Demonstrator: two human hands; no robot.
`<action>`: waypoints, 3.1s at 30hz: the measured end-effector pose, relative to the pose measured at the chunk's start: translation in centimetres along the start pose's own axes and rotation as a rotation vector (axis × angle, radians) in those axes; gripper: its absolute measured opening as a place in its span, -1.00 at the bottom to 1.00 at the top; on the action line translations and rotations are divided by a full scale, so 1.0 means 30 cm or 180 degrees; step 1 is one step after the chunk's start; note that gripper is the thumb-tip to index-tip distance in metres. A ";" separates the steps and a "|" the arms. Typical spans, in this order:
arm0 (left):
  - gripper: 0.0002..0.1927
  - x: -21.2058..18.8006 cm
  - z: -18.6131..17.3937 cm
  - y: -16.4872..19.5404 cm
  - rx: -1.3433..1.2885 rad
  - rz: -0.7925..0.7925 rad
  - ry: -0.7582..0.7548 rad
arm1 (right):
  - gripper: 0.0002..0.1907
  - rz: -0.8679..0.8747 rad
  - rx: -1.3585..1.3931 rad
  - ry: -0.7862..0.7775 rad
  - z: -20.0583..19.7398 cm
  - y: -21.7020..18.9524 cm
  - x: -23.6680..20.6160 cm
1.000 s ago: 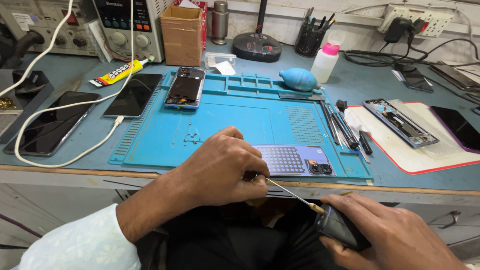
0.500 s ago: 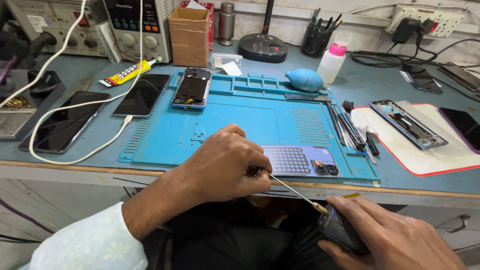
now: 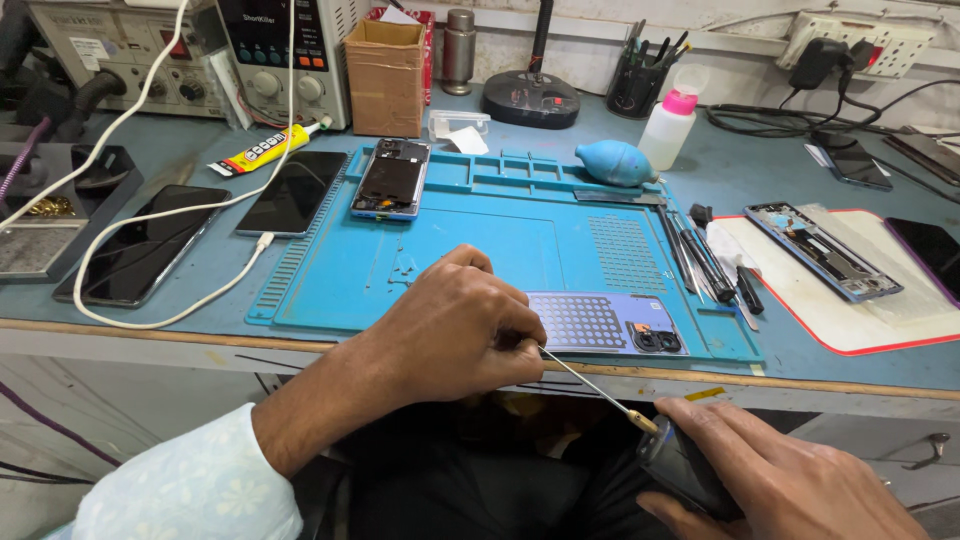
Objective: The person holds a phone back cover with one hand and directs a hot air gun at its edges and camera area with the other, repeatedly repositioning and rotating the cover on the blue repair mat to heat different sections. Other disassembled phones and repair tools lie on the workbench around them.
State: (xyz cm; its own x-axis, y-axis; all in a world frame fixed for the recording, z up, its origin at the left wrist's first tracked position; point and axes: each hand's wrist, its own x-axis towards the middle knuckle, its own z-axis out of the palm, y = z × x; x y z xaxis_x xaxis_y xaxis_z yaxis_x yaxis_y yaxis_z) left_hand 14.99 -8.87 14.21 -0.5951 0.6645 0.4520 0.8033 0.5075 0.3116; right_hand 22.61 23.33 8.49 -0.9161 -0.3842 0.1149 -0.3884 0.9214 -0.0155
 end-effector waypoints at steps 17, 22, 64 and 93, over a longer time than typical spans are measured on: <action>-0.76 0.000 -0.015 -0.008 0.0054 -0.0017 0.0070 | -0.02 0.0121 -0.0189 0.0128 0.002 -0.033 -0.004; -0.75 -0.011 -0.017 -0.012 -0.0017 -0.0107 0.0013 | 0.01 0.0252 -0.0360 0.0197 0.031 -0.040 -0.026; -0.75 -0.144 -0.148 -0.278 0.0806 -0.1104 0.0030 | -0.14 0.0558 0.0904 -0.0273 0.128 0.154 -0.026; -0.15 0.021 0.074 -0.140 -0.0626 -0.0833 -0.0580 | -0.32 0.1246 0.0253 -0.1175 -0.113 0.230 0.071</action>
State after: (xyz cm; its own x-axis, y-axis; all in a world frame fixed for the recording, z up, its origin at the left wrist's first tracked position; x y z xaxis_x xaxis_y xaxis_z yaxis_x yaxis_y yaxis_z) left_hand 11.19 -9.38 11.33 -0.7609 0.6219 0.1850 0.6018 0.5698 0.5596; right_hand 18.31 29.07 12.01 -0.9624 -0.0215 -0.2707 -0.0044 0.9980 -0.0637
